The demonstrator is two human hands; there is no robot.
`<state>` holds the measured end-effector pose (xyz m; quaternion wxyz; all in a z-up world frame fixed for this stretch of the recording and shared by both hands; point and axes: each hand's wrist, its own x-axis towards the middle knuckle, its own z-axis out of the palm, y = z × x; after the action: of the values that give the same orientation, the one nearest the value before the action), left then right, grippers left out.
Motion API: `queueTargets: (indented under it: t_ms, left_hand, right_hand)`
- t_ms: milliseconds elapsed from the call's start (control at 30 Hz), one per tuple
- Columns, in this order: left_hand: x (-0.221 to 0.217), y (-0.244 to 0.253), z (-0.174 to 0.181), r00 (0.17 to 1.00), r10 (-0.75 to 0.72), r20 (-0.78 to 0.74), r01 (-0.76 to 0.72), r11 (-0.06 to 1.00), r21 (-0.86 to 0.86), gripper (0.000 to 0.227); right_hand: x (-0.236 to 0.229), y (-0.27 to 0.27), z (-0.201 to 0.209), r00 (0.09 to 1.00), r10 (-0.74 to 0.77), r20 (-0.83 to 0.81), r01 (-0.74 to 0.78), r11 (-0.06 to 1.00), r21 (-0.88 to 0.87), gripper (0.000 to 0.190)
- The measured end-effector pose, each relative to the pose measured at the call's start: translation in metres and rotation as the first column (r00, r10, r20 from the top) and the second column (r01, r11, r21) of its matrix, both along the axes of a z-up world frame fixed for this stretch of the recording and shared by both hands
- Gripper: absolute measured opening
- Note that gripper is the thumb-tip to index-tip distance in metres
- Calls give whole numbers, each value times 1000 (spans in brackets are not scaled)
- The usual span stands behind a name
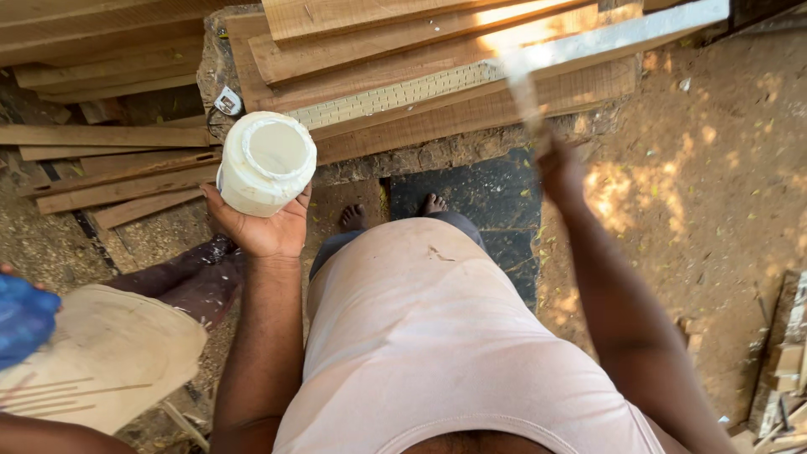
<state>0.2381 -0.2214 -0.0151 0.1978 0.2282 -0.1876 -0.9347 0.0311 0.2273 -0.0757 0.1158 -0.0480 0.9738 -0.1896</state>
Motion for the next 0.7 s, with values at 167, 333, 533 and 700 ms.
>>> queueTargets:
  t_ms: [167,333,533,700]
  left_hand:
    - [9,2,-4,1000,11,7,-11,1000,9,95]
    - [1,-8,2,997,-30,-74,29,999,-16,93]
    - [5,-13,4,988,-53,-145,53,999,-4,93]
    - [27,-24,-13,980,-26,-196,29,1000,11,89]
  right_hand:
    - [70,-47,12,930,336,-147,-358,919,-167,35]
    - [8,-38,26,945,314,-94,-287,930,228,31]
    - [-39,-11,13,983,3,-185,-81,906,-415,39]
    - [54,-63,-20,949,255,-186,-290,937,-196,24]
